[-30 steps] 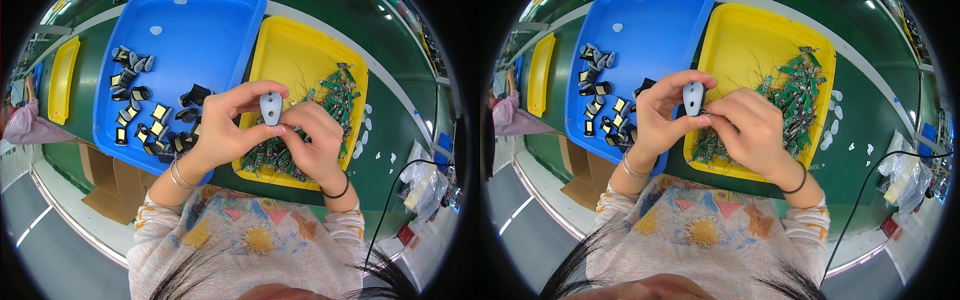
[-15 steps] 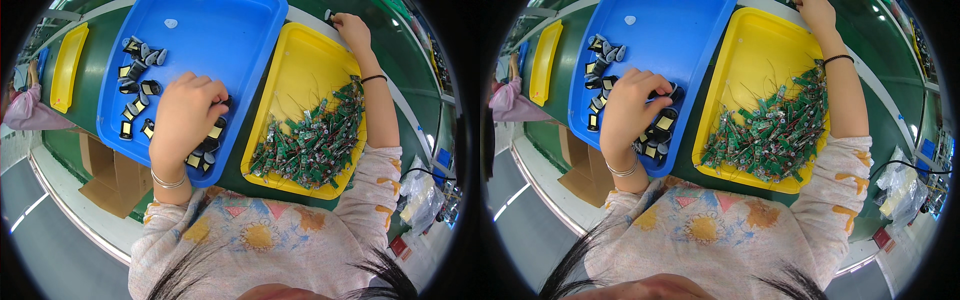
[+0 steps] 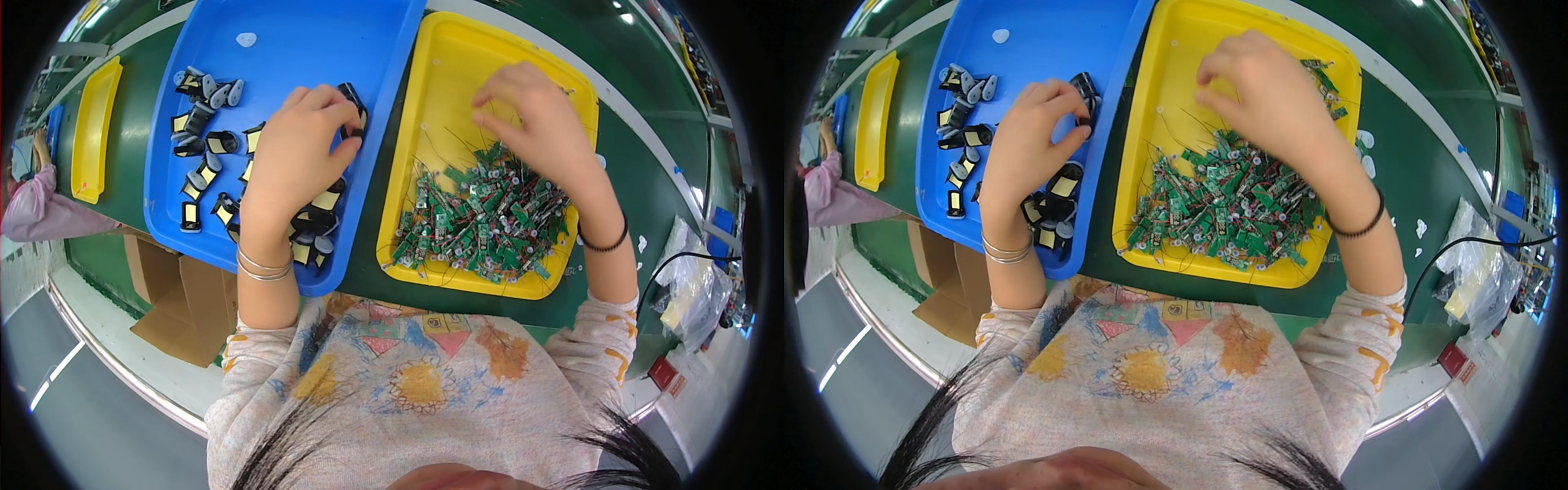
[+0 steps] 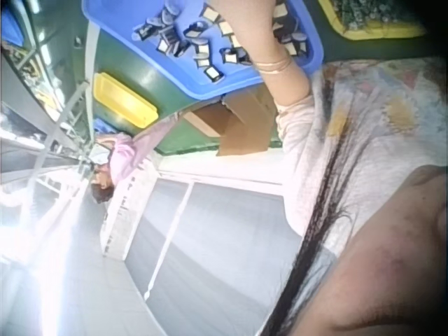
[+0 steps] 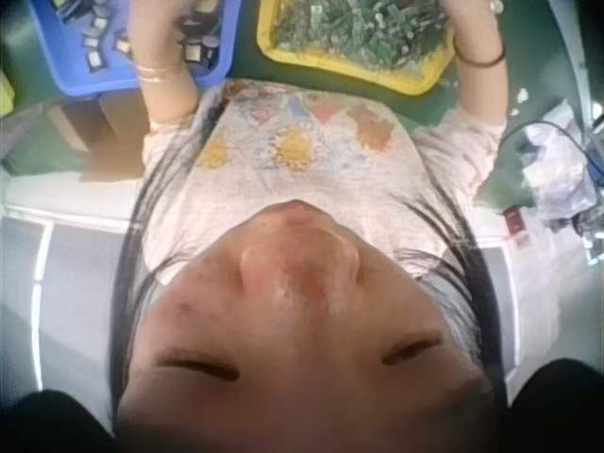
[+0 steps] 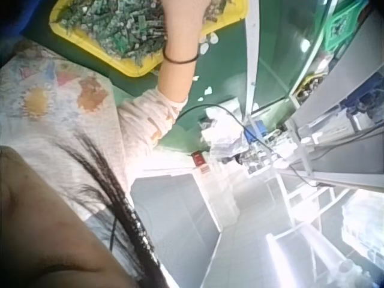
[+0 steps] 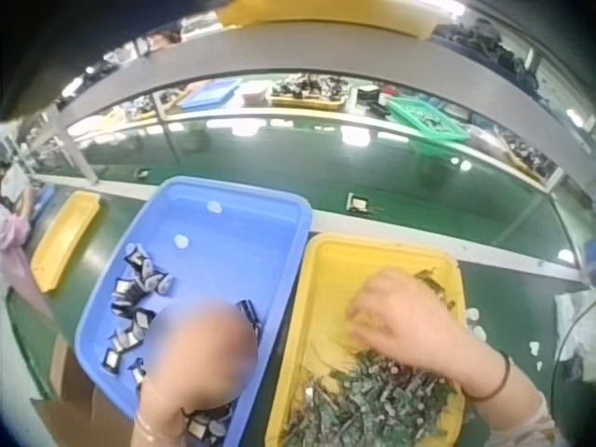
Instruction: The person repeatedly picks small black plastic housings from a blue tray and green circuit boards with wires from a yellow tray. They insert the circuit boards into the housings and place the assembled units back into the blue tray. The process continues throughout the clip with consistent hand movements.
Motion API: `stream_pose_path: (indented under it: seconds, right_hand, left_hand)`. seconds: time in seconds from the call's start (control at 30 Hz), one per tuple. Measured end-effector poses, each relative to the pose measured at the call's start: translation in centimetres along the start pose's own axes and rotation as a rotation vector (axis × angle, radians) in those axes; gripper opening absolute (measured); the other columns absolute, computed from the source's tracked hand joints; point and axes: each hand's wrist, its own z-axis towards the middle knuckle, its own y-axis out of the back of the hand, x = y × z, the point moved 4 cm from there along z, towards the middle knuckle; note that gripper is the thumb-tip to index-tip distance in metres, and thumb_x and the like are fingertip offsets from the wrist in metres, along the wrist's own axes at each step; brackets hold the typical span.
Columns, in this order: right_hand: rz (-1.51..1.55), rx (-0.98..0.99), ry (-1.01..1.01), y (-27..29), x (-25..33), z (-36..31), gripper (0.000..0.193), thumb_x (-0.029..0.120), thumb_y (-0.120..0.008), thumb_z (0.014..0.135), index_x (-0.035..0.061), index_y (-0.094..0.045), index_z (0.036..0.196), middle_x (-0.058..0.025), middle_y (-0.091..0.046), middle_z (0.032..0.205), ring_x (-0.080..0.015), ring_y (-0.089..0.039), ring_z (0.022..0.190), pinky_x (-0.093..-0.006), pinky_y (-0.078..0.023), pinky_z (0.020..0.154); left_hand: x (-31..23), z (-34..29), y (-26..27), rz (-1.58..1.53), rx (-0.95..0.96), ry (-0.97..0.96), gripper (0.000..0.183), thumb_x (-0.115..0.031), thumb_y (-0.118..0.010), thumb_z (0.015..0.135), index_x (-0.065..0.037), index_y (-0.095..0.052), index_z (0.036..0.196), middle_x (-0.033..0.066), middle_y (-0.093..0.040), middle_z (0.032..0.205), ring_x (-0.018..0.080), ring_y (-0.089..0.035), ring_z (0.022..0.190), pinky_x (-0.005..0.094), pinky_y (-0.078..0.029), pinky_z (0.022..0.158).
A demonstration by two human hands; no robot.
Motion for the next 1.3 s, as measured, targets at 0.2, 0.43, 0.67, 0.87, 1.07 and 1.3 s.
stream_pose_path:
  seconds: [0.2, 0.43, 0.67, 0.87, 1.07, 1.3]
  right_hand:
    - [-0.006, 0.154, -0.171, 0.1, 1.8, -4.7, 0.013, 0.007, -0.068, 0.063, 0.0050, -0.060, 0.073, -0.0078, -0.053, 0.074, -0.0266, -0.051, 0.080, -0.0368, -0.044, 0.071]
    - [-0.099, 0.160, -0.122, -1.1, 4.1, -5.8, 0.011, 0.002, -0.062, 0.060, 0.0050, -0.061, 0.071, -0.0071, -0.053, 0.077, -0.0240, -0.051, 0.084, -0.0338, -0.042, 0.070]
    - [-0.299, 0.213, -0.154, -2.0, 3.8, -5.5, 0.010, 0.001, -0.059, 0.062, 0.0042, -0.061, 0.072, -0.0068, -0.053, 0.079, -0.0223, -0.051, 0.086, -0.0327, -0.040, 0.072]
    - [-0.147, 0.156, -0.109, -1.6, 2.8, -5.1, 0.009, 0.007, -0.060, 0.069, 0.0048, -0.059, 0.078, -0.0069, -0.055, 0.076, -0.0244, -0.053, 0.080, -0.0343, -0.042, 0.069]
    - [0.659, -0.016, -0.462, -1.5, 1.7, -4.6, 0.007, 0.008, -0.055, 0.082, 0.0020, -0.054, 0.085, -0.0063, -0.058, 0.067, -0.0160, -0.058, 0.061, -0.0275, -0.044, 0.053]
    - [1.287, -0.189, -0.596, -2.6, 1.3, -4.7, 0.010, 0.006, -0.055, 0.081, 0.0024, -0.055, 0.091, -0.0065, -0.057, 0.073, -0.0129, -0.057, 0.069, -0.0256, -0.046, 0.061]
  left_hand:
    - [-0.4, 0.5, 0.9, -0.812, -0.113, 0.169, 0.009, 0.000, -0.053, 0.074, -0.002, -0.044, 0.072, 0.0114, -0.060, 0.092, 0.0193, -0.059, 0.089, 0.0308, -0.048, 0.072]
    - [-1.5, 0.6, 0.7, -1.195, -0.081, 0.204, 0.005, -0.008, -0.049, 0.080, -0.004, -0.047, 0.078, 0.0152, -0.059, 0.103, 0.0137, -0.060, 0.076, 0.0229, -0.047, 0.063]
    - [-2.2, 0.6, -1.0, -1.355, 0.106, 0.213, 0.009, -0.014, -0.048, 0.084, -0.005, -0.051, 0.084, 0.0100, -0.058, 0.108, 0.0113, -0.060, 0.071, 0.0205, -0.045, 0.054]
    - [-3.7, 0.3, -2.4, -1.292, 0.069, 0.329, 0.015, -0.017, -0.045, 0.087, -0.004, -0.051, 0.091, 0.0124, -0.051, 0.120, 0.0151, -0.062, 0.077, 0.0218, -0.049, 0.059]
    - [-4.0, 0.4, -2.9, -1.317, 0.066, 0.364, 0.021, -0.022, -0.046, 0.089, -0.003, -0.054, 0.094, 0.0089, -0.053, 0.116, 0.0177, -0.062, 0.083, 0.0233, -0.051, 0.063]
    - [-4.6, 0.3, -3.9, -1.286, 0.012, 0.346, 0.022, -0.024, -0.046, 0.090, -0.003, -0.054, 0.093, 0.0085, -0.052, 0.113, 0.0216, -0.061, 0.090, 0.0254, -0.052, 0.067]
